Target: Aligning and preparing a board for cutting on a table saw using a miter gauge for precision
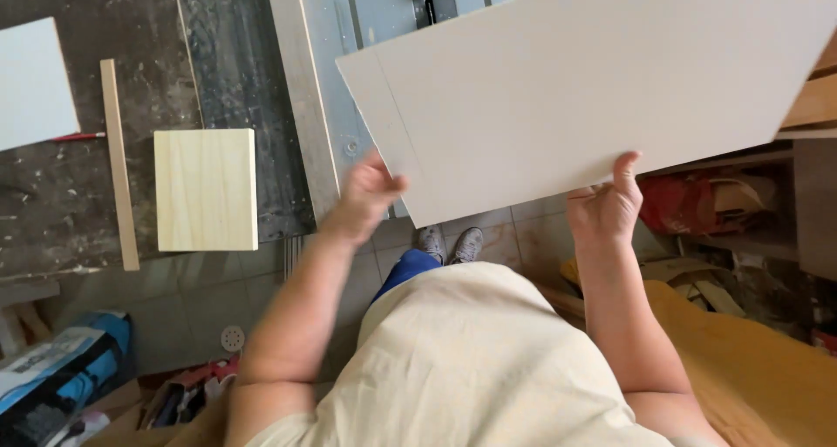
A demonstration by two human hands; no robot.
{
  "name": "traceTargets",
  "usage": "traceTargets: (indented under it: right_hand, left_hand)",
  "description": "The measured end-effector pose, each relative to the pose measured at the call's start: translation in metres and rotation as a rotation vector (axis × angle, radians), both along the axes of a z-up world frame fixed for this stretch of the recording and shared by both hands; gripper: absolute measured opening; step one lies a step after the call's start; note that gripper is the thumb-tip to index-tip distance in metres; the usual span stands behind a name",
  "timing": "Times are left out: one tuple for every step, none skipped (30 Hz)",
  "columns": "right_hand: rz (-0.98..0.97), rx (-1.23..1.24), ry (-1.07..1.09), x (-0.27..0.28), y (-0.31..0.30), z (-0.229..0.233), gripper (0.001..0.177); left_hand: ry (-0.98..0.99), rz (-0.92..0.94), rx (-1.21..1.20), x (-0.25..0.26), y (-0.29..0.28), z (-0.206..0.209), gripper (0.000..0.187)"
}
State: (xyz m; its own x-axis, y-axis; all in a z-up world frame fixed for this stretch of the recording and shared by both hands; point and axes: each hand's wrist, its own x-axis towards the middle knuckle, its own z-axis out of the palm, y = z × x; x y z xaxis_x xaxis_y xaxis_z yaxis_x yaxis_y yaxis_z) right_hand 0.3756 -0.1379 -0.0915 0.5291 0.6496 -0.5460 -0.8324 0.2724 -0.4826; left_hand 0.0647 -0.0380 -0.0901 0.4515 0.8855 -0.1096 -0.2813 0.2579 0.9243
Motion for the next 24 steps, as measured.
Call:
traceTargets:
  right_hand:
    - [-0.004, 0.001, -0.013, 0.002, -0.006, -0.023, 0.036]
    - [0.101, 0.006, -0.228, 0.002, -0.011, -0.046, 0.038]
    - [0.222, 0.004, -0.446, 0.005, -0.016, -0.067, 0.04]
    - [0.235, -0.002, -0.464, 0.01, -0.021, -0.094, 0.04]
    - [0.447, -0.128, -0.9, 0.017, -0.021, -0.121, 0.048]
    - [0.655, -0.256, -1.339, 0.026, -0.02, -0.148, 0.069]
    - [0.674, -0.249, -1.352, 0.013, -0.01, -0.126, 0.069]
    - [0.817, -0.386, -1.517, 0.003, 0.0, -0.106, 0.068]
    - [0.952, -0.549, -1.664, -0.011, -0.001, -0.087, 0.072]
    - [0.963, -0.559, -1.664, -0.008, 0.003, -0.104, 0.072]
    - [0.908, -0.511, -1.667, -0.005, 0.002, -0.121, 0.061]
    - [0.852, -0.464, -1.668, 0.0, 0.0, -0.137, 0.051]
    - [0.849, -0.477, -1.672, 0.001, -0.004, -0.141, 0.051]
    - [0.815, -0.462, -1.752, 0.002, -0.008, -0.143, 0.039]
    - [0.783, -0.438, -1.833, 0.004, -0.01, -0.146, 0.032]
    - [0.783, -0.444, -1.838, 0.004, -0.017, -0.144, 0.032]
    - [0.795, -0.449, -1.861, 0.004, -0.022, -0.143, 0.03]
    - [0.808, -0.455, -1.885, 0.005, -0.028, -0.142, 0.029]
    - [0.821, -0.453, -1.882, 0.007, -0.034, -0.142, 0.029]
    - [0.849, -0.454, -1.872, 0.009, -0.04, -0.142, 0.029]
    - [0.875, -0.452, -1.86, 0.011, -0.045, -0.143, 0.029]
    - [0.886, -0.448, -1.856, 0.012, -0.049, -0.143, 0.029]
    - [0.905, -0.428, -1.863, 0.016, -0.051, -0.143, 0.029]
    - [0.924, -0.409, -1.87, 0.02, -0.052, -0.143, 0.031]
  left_hand:
    - [-0.013, -0.004, 0.001, 0.009, 0.001, -0.007, 0.039]
    - [0.053, 0.04, -0.024, 0.016, 0.002, -0.013, 0.036]
    - [0.115, 0.101, -0.058, 0.023, -0.001, -0.021, 0.036]
    - [0.097, 0.112, -0.066, 0.025, 0.001, -0.023, 0.036]
    - [0.093, 0.176, -0.069, 0.026, 0.005, -0.026, 0.033]
    - [0.088, 0.239, -0.073, 0.028, 0.01, -0.029, 0.03]
    - [0.078, 0.26, -0.079, 0.023, 0.016, -0.044, 0.03]
    - [0.08, 0.259, -0.088, 0.019, 0.022, -0.06, 0.031]
    - [0.089, 0.239, -0.106, 0.016, 0.024, -0.077, 0.031]
    - [0.085, 0.239, -0.119, 0.016, 0.03, -0.086, 0.031]
    - [0.09, 0.251, -0.106, 0.016, 0.033, -0.094, 0.027]
    - [0.094, 0.263, -0.094, 0.019, 0.034, -0.102, 0.024]
    - [0.087, 0.254, -0.098, 0.022, 0.038, -0.091, 0.024]
    - [0.084, 0.25, -0.076, 0.026, 0.041, -0.079, 0.022]
    - [0.083, 0.253, -0.051, 0.029, 0.045, -0.067, 0.021]
    - [0.077, 0.251, -0.054, 0.033, 0.051, -0.07, 0.021]
    - [0.081, 0.241, -0.028, 0.037, 0.057, -0.074, 0.023]
    - [0.085, 0.23, -0.002, 0.042, 0.063, -0.078, 0.024]
    - [0.088, 0.236, -0.011, 0.049, 0.066, -0.085, 0.024]
    - [0.102, 0.208, 0.017, 0.056, 0.07, -0.092, 0.024]
    - [0.119, 0.181, 0.048, 0.064, 0.074, -0.099, 0.023]
    - [0.124, 0.187, 0.042, 0.07, 0.073, -0.112, 0.023]
    - [0.133, 0.173, 0.033, 0.078, 0.075, -0.123, 0.023]
    - [0.143, 0.16, 0.024, 0.088, 0.076, -0.135, 0.024]
